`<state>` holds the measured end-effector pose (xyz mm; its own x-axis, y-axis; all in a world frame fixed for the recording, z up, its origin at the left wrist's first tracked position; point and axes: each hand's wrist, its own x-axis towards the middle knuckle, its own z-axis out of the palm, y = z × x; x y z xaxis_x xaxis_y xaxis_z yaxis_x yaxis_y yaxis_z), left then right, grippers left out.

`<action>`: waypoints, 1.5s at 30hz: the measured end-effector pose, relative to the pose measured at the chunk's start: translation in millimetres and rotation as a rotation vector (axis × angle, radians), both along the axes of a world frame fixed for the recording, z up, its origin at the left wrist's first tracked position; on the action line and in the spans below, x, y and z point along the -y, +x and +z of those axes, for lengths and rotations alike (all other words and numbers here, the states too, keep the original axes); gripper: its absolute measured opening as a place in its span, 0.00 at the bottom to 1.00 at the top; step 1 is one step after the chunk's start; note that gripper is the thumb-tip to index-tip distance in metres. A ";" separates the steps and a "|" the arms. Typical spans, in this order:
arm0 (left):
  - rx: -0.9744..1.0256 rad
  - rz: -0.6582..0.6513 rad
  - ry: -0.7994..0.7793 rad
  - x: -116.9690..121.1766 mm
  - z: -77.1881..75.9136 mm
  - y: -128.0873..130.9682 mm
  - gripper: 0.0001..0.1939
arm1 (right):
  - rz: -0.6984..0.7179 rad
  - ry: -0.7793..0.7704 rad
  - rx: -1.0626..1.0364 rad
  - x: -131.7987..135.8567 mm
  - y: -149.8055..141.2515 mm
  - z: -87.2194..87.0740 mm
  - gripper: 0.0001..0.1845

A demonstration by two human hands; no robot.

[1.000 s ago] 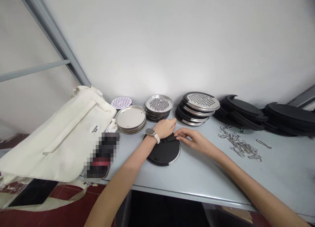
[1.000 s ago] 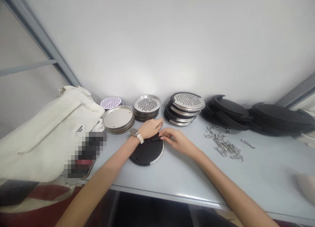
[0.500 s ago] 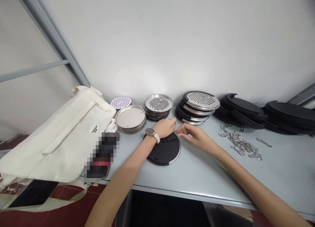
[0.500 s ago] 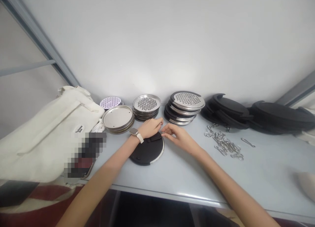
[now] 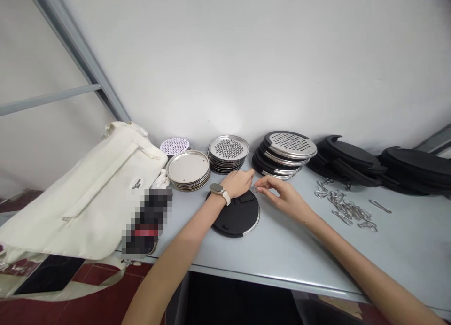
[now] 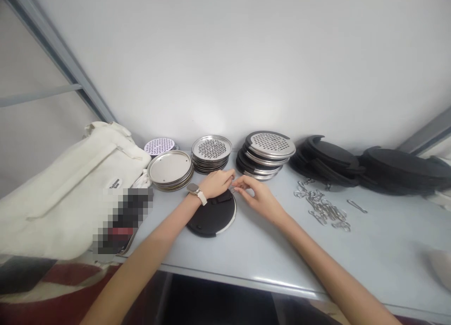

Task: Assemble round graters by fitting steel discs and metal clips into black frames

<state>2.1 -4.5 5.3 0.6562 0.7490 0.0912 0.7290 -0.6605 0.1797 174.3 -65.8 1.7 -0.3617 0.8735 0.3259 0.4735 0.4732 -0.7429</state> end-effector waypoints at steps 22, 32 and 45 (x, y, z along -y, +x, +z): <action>0.002 -0.006 -0.018 1.9 3.1 -0.5 0.10 | 0.018 -0.110 0.065 6.3 -10.8 -11.8 0.15; 0.014 -0.004 -0.022 0.3 0.4 0.0 0.11 | 0.011 -0.079 0.119 6.7 -9.9 -13.0 0.13; 0.016 -0.027 0.021 -1.3 -2.3 -1.6 0.10 | 0.017 -0.044 0.052 6.7 -10.8 -10.2 0.13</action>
<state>0.5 -3.1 3.0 0.6746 0.7288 0.1173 0.7079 -0.6837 0.1773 163.4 -72.4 -8.6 -0.3923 0.8802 0.2672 0.5042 0.4488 -0.7378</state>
